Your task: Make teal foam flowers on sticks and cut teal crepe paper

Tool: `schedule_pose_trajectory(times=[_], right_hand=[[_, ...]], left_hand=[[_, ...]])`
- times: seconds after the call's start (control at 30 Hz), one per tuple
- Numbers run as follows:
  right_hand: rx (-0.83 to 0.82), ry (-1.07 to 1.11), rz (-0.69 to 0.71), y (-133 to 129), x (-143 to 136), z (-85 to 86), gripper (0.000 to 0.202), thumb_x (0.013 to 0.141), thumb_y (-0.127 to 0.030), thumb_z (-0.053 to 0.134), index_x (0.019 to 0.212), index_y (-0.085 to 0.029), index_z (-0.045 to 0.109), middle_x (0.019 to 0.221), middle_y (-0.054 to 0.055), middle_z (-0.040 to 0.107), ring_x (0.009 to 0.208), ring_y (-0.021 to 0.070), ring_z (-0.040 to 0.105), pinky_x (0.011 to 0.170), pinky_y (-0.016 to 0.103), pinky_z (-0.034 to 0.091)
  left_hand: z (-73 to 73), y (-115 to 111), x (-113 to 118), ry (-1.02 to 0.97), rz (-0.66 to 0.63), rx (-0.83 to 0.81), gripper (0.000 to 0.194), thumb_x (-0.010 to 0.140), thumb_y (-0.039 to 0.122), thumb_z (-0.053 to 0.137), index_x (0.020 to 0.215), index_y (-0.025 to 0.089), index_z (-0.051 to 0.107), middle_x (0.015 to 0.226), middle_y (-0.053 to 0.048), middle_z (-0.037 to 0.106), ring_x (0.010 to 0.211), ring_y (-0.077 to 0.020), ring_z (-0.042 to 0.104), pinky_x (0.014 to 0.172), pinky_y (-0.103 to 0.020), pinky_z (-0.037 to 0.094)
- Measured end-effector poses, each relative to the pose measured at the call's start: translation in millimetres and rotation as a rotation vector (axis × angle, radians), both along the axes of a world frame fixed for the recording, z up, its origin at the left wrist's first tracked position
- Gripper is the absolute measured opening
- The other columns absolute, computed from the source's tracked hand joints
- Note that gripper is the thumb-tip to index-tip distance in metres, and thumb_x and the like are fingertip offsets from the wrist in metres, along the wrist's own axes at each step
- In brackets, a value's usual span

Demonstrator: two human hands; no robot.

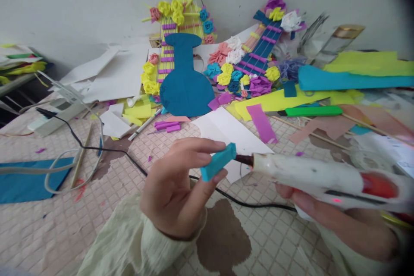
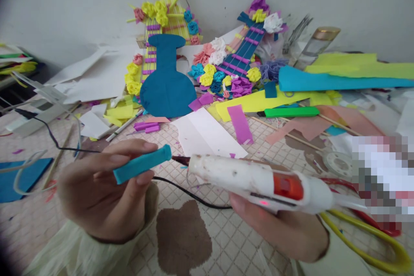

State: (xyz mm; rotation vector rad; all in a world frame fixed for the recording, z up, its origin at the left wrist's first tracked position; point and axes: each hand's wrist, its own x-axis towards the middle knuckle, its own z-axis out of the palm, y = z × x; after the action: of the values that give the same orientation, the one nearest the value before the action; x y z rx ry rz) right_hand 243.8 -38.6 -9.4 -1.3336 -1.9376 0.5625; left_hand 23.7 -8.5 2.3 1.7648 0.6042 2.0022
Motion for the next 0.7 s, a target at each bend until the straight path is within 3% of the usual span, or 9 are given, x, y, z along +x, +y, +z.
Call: schedule_pose_trajectory(times=[0.1,0.23,0.43,0.57,0.7], right_hand=[[-0.142,0.109,-0.033,3.9,-8.2,2.4,0.012,0.074,-0.037,0.054,0.08,-0.031,0.063,0.07,-0.001,0.067,0.064,0.0196,0.062,0.051,0.027,0.053],[-0.439,0.21,-0.115,19.3,-20.2,6.2,0.031,0.076,-0.047,0.049,0.06,-0.021,0.059,0.06,0.003,0.061,0.057,0.0169,0.058,0.045,0.026,0.047],[-0.767,0.575,-0.126,45.9,-30.0,-12.0,0.019,0.072,-0.034,0.059,0.071,-0.015,0.061,0.065,0.003,0.063,0.057,0.012,0.059,0.053,0.022,0.049],[-0.773,0.631,-0.139,52.0,-39.4,-11.3,0.016,0.074,-0.029,0.056,0.073,-0.013,0.059,0.07,0.006,0.066,0.054,0.0111,0.06,0.05,0.022,0.051],[-0.714,0.596,-0.052,52.8,-50.8,-10.7,0.017,0.076,-0.03,0.052,0.071,-0.014,0.056,0.064,0.004,0.065,0.049,0.0107,0.059,0.045,0.021,0.05]], left_hand=[[1.4,-1.6,2.1,-0.057,0.006,-0.043,0.032,0.067,0.002,0.06,0.093,0.02,0.057,0.083,0.0,0.064,0.079,-0.014,0.061,0.069,-0.029,0.053],[3.0,-1.8,2.0,-0.078,-0.005,-0.121,0.026,0.068,0.003,0.06,0.089,0.019,0.056,0.082,0.0,0.064,0.078,-0.0128,0.061,0.068,-0.027,0.053],[-0.9,-4.4,2.8,-0.103,-0.035,-0.221,0.026,0.07,0.005,0.06,0.092,0.017,0.058,0.085,-0.002,0.063,0.078,-0.0126,0.062,0.07,-0.024,0.053],[-5.3,-5.4,4.2,-0.124,-0.129,-0.312,0.022,0.07,0.005,0.06,0.088,0.017,0.059,0.085,-0.003,0.065,0.081,-0.0136,0.063,0.074,-0.024,0.053],[-11.3,-2.4,3.9,-0.172,-0.219,-0.394,0.02,0.07,0.005,0.061,0.084,0.019,0.059,0.085,-0.004,0.066,0.082,-0.0144,0.063,0.072,-0.025,0.053]])
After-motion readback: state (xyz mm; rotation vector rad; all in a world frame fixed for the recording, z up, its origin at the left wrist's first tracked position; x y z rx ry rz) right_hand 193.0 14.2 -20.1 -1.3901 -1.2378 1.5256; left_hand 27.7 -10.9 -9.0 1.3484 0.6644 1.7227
